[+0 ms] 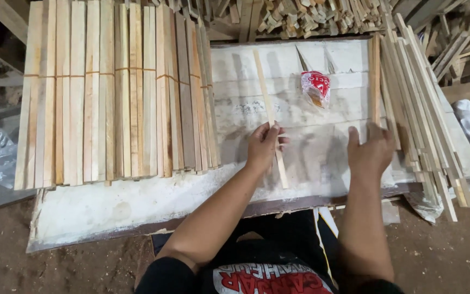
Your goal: A person is seen bundling thin wooden sticks together using rubber bands at a workshop table.
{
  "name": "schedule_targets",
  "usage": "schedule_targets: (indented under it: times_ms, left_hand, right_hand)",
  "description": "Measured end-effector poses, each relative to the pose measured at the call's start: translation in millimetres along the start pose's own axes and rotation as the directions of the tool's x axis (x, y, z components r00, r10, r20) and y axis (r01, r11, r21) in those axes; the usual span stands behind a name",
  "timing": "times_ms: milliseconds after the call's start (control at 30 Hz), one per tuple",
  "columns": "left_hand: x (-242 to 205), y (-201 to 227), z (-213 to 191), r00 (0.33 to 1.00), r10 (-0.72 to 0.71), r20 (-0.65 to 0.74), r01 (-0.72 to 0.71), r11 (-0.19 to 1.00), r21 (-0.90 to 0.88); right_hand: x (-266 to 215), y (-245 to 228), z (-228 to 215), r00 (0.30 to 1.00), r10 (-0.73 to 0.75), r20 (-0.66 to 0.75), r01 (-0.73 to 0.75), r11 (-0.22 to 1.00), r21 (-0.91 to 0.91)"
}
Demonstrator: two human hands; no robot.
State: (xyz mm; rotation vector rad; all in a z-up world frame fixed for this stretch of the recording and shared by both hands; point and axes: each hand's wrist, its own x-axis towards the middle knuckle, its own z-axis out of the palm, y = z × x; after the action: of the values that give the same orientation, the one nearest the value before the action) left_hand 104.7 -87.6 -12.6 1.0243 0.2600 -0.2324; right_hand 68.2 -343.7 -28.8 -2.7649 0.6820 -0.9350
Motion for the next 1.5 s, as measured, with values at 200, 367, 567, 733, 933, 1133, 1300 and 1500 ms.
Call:
schedule_targets:
  times_ms: [200, 367, 567, 733, 933, 1133, 1300, 1500]
  left_hand:
    - [20, -19, -4, 0.993, -0.1, -0.069, 0.098, 0.994, -0.038]
    - [15, -5, -8, 0.989, -0.15, 0.005, 0.15, 0.984, -0.097]
    - [23, -12, -7, 0.984, -0.164, 0.064, 0.176, 0.917, -0.358]
    - [30, -28, -11, 0.991, -0.113, 0.075, 0.132, 0.923, -0.362]
    - [12, -9, -1, 0.99, -0.132, 0.042, 0.139, 0.933, -0.333]
    - [9, 1, -2, 0.995, -0.07, 0.067, 0.09, 0.927, -0.365]
    - [9, 9, -4, 0.994, -0.002, 0.11, 0.042, 0.931, -0.362]
    - [20, -3, -4, 0.985, 0.04, 0.168, 0.021, 0.94, -0.341]
  right_hand:
    - [33, 94, 71, 0.987, 0.06, 0.147, -0.025, 0.973, -0.23]
    - [23, 12, -27, 0.914, 0.32, 0.249, -0.388, 0.868, 0.311]
    - [-43, -49, -49, 0.783, 0.338, 0.522, -0.601, 0.197, 0.774]
    - [-83, -106, -64, 0.752, 0.179, 0.634, -0.659, 0.171, 0.733]
    - [-105, -133, -59, 0.79, -0.015, 0.612, -0.565, 0.367, 0.739]
    - [-115, -137, -59, 0.797, -0.037, 0.603, -0.565, 0.309, 0.765]
    - [-119, -131, -49, 0.819, -0.066, 0.57, -0.52, 0.336, 0.786]
    - [-113, -147, -69, 0.664, -0.076, 0.744, -0.731, 0.14, 0.667]
